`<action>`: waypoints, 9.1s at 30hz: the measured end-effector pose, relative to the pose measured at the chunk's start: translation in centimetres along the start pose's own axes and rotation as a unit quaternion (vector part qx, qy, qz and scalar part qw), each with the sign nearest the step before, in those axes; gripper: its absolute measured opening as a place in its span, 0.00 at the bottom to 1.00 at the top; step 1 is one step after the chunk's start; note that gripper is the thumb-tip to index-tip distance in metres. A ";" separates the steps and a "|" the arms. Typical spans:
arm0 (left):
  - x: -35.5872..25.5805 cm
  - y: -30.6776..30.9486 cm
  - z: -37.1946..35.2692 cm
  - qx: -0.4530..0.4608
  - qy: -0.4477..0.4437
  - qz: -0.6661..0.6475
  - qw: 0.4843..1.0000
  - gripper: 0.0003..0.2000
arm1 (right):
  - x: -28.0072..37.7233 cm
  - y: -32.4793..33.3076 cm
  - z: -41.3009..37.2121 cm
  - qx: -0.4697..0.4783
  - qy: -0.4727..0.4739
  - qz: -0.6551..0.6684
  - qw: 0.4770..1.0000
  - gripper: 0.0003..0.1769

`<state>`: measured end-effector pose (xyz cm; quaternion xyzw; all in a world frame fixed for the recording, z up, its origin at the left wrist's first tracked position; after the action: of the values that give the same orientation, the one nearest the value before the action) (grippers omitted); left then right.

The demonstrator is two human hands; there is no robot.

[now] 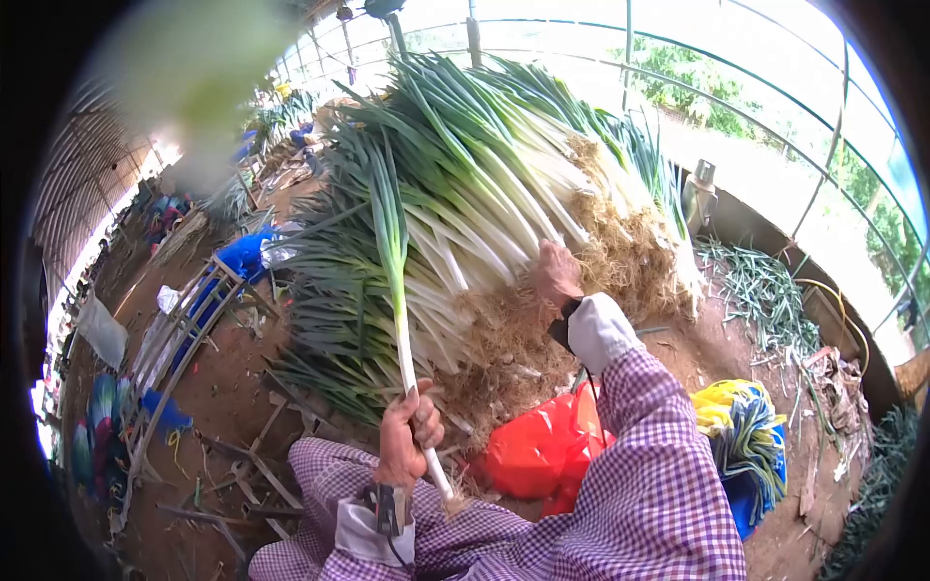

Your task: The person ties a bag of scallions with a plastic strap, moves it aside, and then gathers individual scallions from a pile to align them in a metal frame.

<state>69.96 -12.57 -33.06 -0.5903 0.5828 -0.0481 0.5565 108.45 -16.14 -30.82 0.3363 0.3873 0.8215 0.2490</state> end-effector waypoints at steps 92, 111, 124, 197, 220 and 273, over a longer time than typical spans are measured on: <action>7.1 10.2 -1.3 -0.119 -0.003 -0.103 0.988 0.10 | 11.0 8.2 -26.4 0.293 -0.063 0.501 0.812 0.18; 7.4 11.2 -3.7 -0.109 -0.054 -0.059 0.991 0.20 | 11.0 7.3 -35.5 0.541 -0.125 0.448 0.701 0.19; 8.3 11.9 -2.0 -0.170 -0.056 -0.041 0.983 0.20 | 10.8 6.8 -30.0 0.455 0.126 0.415 0.777 0.20; 8.3 11.5 -2.9 -0.244 -0.006 0.007 0.970 0.18 | 9.0 6.9 -33.8 0.481 -0.094 0.361 0.794 0.18; 7.8 11.0 -2.9 -0.144 -0.037 -0.017 0.989 0.22 | 8.9 7.7 -35.8 0.540 -0.174 0.423 0.707 0.16; 5.7 8.7 -3.6 0.022 -0.002 -0.253 0.967 0.36 | 7.5 17.7 -36.5 0.656 -0.157 0.237 0.700 0.28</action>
<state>63.70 -16.33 -41.26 -0.7063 0.4122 -0.1991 0.5400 73.72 -38.42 -31.15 0.6194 0.6907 0.3270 -0.1801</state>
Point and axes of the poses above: each hand's wrist, its own z-axis towards the middle knuckle, its own y-axis out of the back of the hand, x = y × z, the point moved 5 cm from there along z, towards the middle knuckle, and after that the axes turned 11 degrees about -x, right-handed, at the moved point
